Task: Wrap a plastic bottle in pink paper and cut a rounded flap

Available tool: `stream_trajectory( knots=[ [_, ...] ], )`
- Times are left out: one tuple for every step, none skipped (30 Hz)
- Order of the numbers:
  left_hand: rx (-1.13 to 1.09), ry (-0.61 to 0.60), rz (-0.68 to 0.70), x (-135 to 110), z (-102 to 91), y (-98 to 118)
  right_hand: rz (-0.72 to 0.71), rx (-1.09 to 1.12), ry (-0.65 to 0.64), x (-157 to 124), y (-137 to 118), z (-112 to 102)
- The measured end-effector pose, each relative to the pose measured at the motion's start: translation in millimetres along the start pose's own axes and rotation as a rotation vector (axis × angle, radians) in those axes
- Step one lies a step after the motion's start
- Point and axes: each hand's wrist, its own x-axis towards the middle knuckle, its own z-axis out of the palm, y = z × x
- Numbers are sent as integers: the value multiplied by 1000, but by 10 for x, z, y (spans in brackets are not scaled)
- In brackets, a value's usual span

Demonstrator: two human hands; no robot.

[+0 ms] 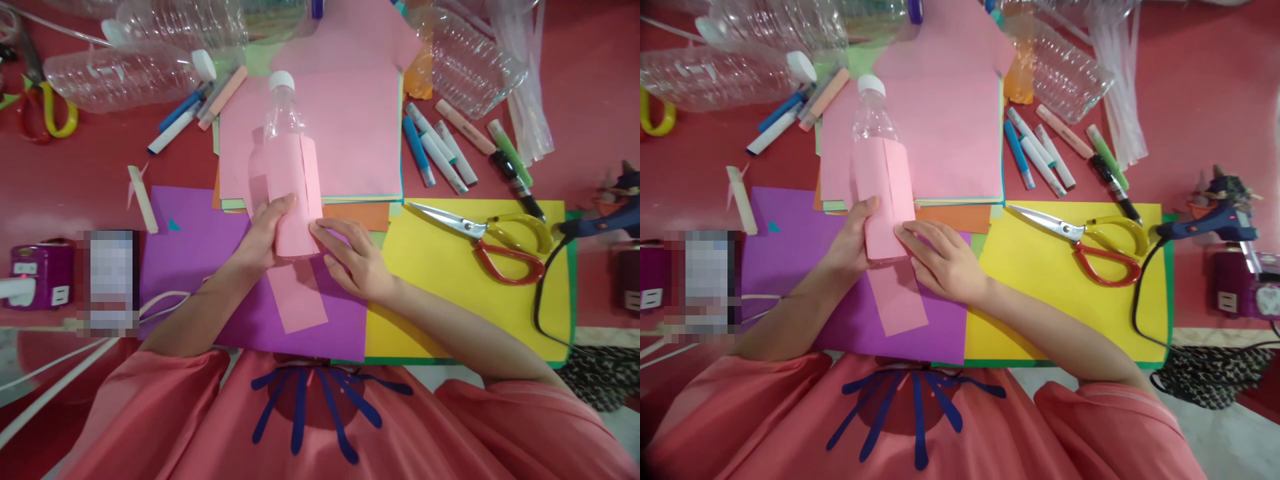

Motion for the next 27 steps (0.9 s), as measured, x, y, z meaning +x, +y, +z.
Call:
stream_trajectory(
  knots=[
    [-28,9,-25,2,3,5,-12,-3,16,5,-5,2],
    [-63,25,-52,3,7,9,-24,-3,33,9,-9,5],
    [-94,46,-74,5,9,11,-35,-1,48,11,-12,8],
    [-104,58,-81,7,10,11,-43,3,57,11,-13,10],
    [-103,67,-83,10,9,9,-46,11,57,9,-14,12],
    [-97,74,-79,12,7,6,-46,21,51,7,-13,13],
    [-86,78,-75,15,4,2,-42,32,39,4,-12,12],
    [-73,81,-69,16,2,-1,-35,43,27,1,-11,10],
    [-60,81,-62,17,2,-2,-30,52,19,-2,-10,8],
    [-51,81,-53,16,4,-2,-30,59,18,-4,-9,6],
    [-49,76,-46,14,8,1,-34,64,22,-7,-8,5],
    [-49,62,-43,12,13,5,-41,67,25,-11,-6,4],
    [-51,42,-45,11,18,11,-48,68,24,-16,-3,3],
    [-53,26,-48,10,23,18,-52,69,13,-23,1,3],
    [-55,15,-52,10,26,25,-54,72,-3,-33,6,3],
    [-58,16,-52,10,27,31,-54,80,-21,-43,13,2],
    [-61,27,-44,10,28,37,-56,95,-35,-54,20,0],
    [-64,40,-33,10,28,44,-61,116,-39,-63,27,-4],
    [-68,51,-20,9,27,51,-69,144,-29,-69,33,-9],
    [-74,51,-11,7,27,56,-73,178,-12,-71,38,-15],
    [-79,36,-11,5,25,60,-63,216,10,-69,44,-20],
    [-80,14,-16,3,23,58,-27,260,40,-62,50,-23],
    [-75,-15,-30,1,19,50,37,310,82,-53,59,-22],
    [-65,-44,-45,0,13,32,129,366,125,-41,74,-15],
    [-46,-70,-53,-1,4,4,240,428,156,-28,95,-2],
    [-16,-95,-55,-2,-5,-33,356,493,169,-16,122,16],
    [19,-116,-36,-3,-16,-77,458,559,164,-5,156,36]
  ],
)
